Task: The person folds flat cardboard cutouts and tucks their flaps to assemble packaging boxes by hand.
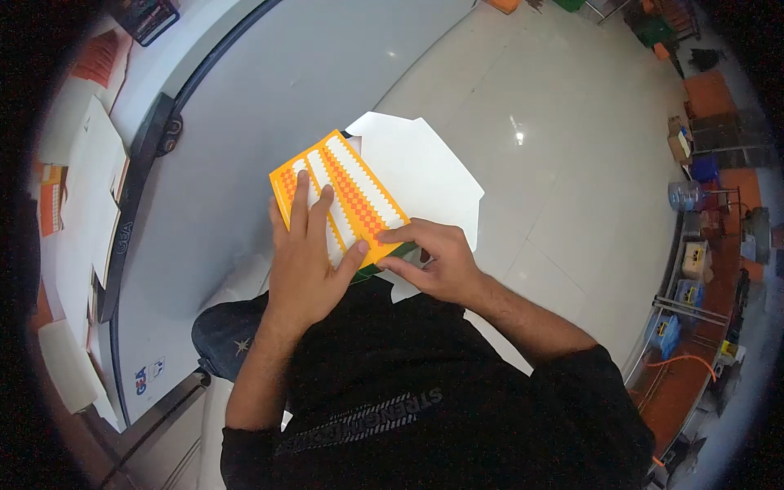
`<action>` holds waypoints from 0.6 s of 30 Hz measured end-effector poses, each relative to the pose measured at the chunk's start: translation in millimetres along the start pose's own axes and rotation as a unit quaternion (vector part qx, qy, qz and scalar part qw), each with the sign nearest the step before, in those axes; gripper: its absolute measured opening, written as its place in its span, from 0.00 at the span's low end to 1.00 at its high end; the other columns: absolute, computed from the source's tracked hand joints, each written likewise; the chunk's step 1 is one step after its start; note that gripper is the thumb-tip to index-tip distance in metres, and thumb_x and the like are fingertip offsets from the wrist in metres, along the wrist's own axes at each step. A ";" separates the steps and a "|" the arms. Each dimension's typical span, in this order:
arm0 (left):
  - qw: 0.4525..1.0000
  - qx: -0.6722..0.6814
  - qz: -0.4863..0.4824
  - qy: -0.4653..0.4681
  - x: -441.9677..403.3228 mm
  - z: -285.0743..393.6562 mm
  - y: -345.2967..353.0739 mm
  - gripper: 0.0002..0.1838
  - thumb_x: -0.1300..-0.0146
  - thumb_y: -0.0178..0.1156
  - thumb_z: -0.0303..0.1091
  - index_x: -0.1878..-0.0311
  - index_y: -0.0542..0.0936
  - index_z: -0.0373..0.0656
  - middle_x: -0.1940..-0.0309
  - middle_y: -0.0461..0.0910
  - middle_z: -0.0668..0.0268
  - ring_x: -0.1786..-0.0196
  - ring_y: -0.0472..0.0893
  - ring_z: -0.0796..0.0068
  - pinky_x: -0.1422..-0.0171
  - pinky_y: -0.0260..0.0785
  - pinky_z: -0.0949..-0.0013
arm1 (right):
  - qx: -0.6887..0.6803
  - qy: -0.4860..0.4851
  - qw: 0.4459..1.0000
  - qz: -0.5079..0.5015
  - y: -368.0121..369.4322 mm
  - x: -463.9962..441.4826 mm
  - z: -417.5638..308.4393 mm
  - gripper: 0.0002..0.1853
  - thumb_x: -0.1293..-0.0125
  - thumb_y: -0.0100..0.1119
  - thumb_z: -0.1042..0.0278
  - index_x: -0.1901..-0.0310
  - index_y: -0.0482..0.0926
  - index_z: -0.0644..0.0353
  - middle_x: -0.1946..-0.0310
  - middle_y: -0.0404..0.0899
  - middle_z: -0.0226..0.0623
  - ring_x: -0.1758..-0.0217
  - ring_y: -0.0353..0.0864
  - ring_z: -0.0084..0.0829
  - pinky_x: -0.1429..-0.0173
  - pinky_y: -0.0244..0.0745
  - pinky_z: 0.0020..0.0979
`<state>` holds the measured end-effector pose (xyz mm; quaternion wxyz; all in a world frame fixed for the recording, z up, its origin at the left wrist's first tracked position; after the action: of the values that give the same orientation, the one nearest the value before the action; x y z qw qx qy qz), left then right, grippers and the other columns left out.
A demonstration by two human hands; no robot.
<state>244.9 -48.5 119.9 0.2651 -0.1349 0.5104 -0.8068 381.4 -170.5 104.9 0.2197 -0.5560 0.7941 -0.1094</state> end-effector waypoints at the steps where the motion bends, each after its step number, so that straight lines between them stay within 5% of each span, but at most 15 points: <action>1: 1.000 -0.019 0.001 -0.003 1.6 4.3 -2.3 0.42 0.35 0.63 0.53 0.25 0.63 0.39 0.21 0.49 0.42 0.22 0.49 0.29 0.26 0.48 0.28 | 0.002 -0.001 1.000 0.005 -0.3 -0.2 0.0 0.19 0.43 0.77 0.69 0.51 0.84 0.58 0.63 0.86 0.37 0.73 0.81 0.26 0.71 0.74 0.27; 5: 0.994 -0.010 -0.047 0.098 12.1 23.9 -5.5 0.35 0.38 0.67 0.47 0.28 0.70 0.49 0.23 0.54 0.48 0.21 0.47 0.32 0.27 0.46 0.23 | 0.006 0.011 0.999 0.032 -3.6 4.6 3.1 0.18 0.43 0.77 0.69 0.51 0.84 0.58 0.62 0.87 0.37 0.73 0.81 0.26 0.70 0.74 0.27; 11: 0.990 0.025 -0.045 0.128 11.7 23.9 -4.7 0.21 0.39 0.68 0.35 0.42 0.79 0.55 0.28 0.62 0.57 0.21 0.51 0.34 0.31 0.54 0.24 | -0.002 0.032 0.999 0.040 -1.9 5.9 1.4 0.18 0.43 0.77 0.69 0.50 0.84 0.58 0.61 0.87 0.38 0.68 0.84 0.27 0.66 0.77 0.27; 18: 0.992 0.072 -0.064 0.088 1.9 33.1 -15.0 0.19 0.42 0.69 0.29 0.46 0.79 0.47 0.32 0.63 0.54 0.24 0.54 0.36 0.23 0.54 0.41 | -0.016 0.047 0.998 0.028 -3.2 4.0 -0.2 0.17 0.42 0.76 0.70 0.51 0.84 0.61 0.57 0.88 0.41 0.59 0.89 0.31 0.59 0.82 0.28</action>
<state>255.2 -69.3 147.9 0.1761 -0.0768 0.4629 -0.8654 382.9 -175.4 105.5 0.1762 -0.5310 0.8205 -0.1170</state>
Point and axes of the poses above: each hand's wrist, its own x-axis away from the middle knuckle, its own y-axis out of the palm, z = x × y, the point moved 6 cm from there along -x, towards the middle knuckle
